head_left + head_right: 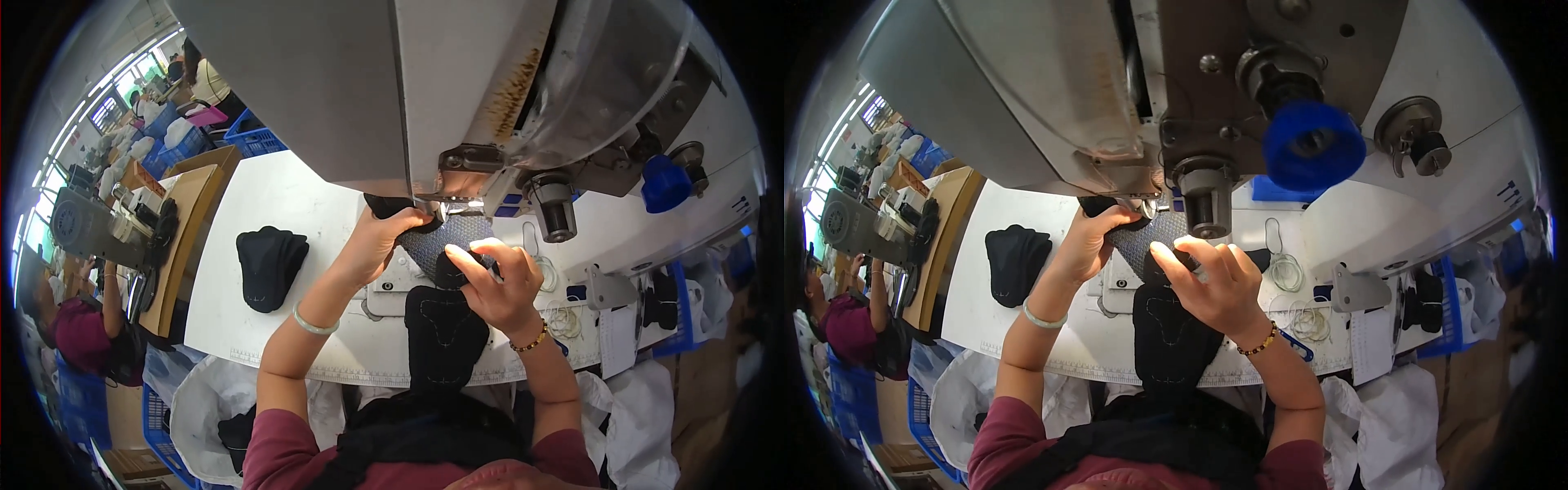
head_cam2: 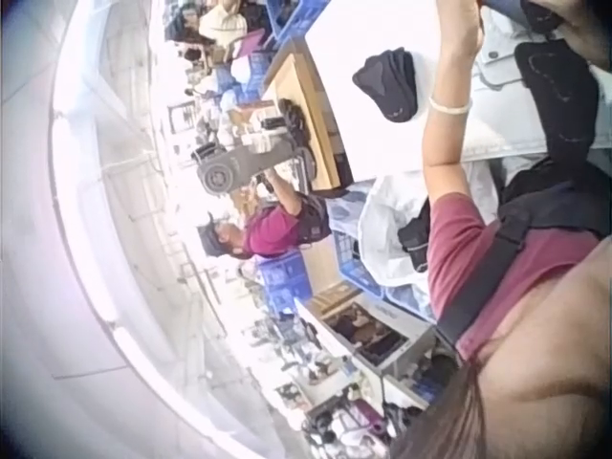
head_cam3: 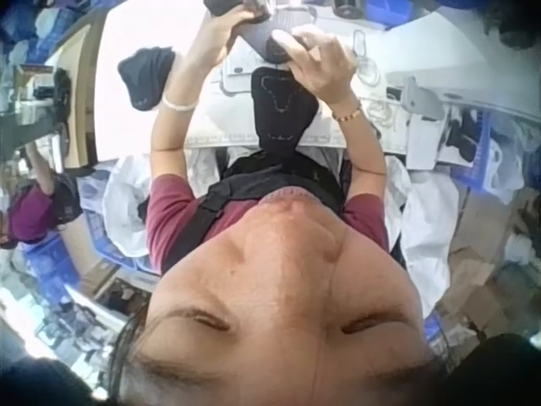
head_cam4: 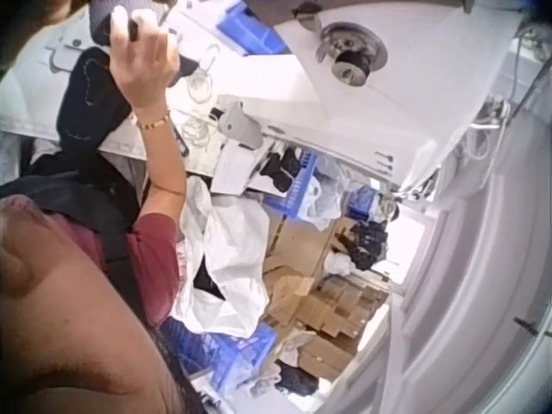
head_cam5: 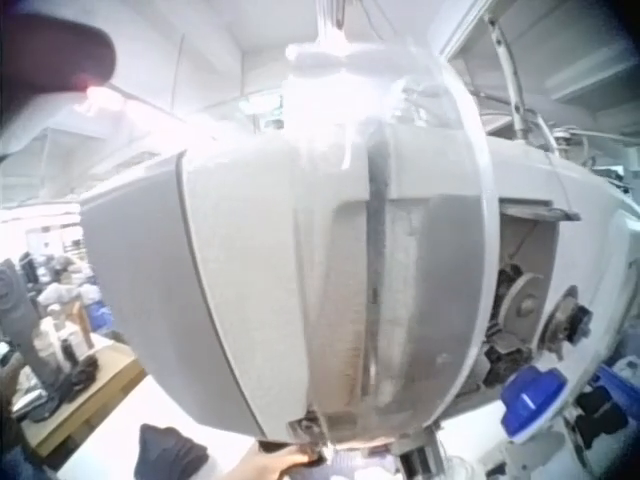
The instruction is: Stitching black mesh and fabric components of a shoe upper using an industrial sewing machine.
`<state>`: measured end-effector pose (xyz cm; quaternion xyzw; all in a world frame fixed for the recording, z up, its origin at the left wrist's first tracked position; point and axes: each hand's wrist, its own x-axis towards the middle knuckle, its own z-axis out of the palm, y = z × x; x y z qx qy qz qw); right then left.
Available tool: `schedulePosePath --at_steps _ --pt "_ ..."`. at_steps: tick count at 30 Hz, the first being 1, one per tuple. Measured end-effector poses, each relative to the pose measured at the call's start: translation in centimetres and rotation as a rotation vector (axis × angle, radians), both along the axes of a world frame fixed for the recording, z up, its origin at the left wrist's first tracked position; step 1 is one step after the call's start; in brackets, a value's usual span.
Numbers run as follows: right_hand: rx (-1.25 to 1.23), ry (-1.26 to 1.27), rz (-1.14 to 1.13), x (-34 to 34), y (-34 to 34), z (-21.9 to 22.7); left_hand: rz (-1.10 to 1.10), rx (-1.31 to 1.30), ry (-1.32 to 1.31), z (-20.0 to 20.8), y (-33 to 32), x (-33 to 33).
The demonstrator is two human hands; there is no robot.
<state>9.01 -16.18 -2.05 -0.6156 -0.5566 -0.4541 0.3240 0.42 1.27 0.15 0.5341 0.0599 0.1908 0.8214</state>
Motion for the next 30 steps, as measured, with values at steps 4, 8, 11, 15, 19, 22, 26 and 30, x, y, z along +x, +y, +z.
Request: schedulePosePath --at_steps 4,8,11,15,19,22,26,30 --pt "-0.001 -0.002 -0.02 0.2 0.0 -0.2 0.058 0.024 0.027 -0.6 -0.9 -0.1" --pt "0.006 0.014 -0.006 0.4 0.0 -0.4 0.16 0.059 -0.042 -0.9 -2.1 -0.1" --pt "-0.022 0.013 0.005 0.1 -0.3 -0.5 0.2 0.059 -0.048 -1.0 -2.5 0.0" --pt "-0.031 0.028 0.02 0.2 -0.3 -0.6 0.29 0.122 -0.007 -1.1 -3.2 -0.2" --pt "0.005 0.106 0.083 0.8 -0.1 -0.5 0.404 0.257 -0.01 -1.5 -4.3 -0.3" --pt "0.002 0.103 0.094 1.0 0.0 -0.6 0.454 0.373 -0.089 -1.9 -4.7 -0.2" --pt "-0.008 0.093 0.103 1.0 0.1 -0.5 0.422 0.216 -0.117 -2.3 -4.6 0.0" --pt "0.014 0.209 0.152 1.0 0.2 -0.2 0.252 0.161 0.024 -1.7 -3.4 -1.4"
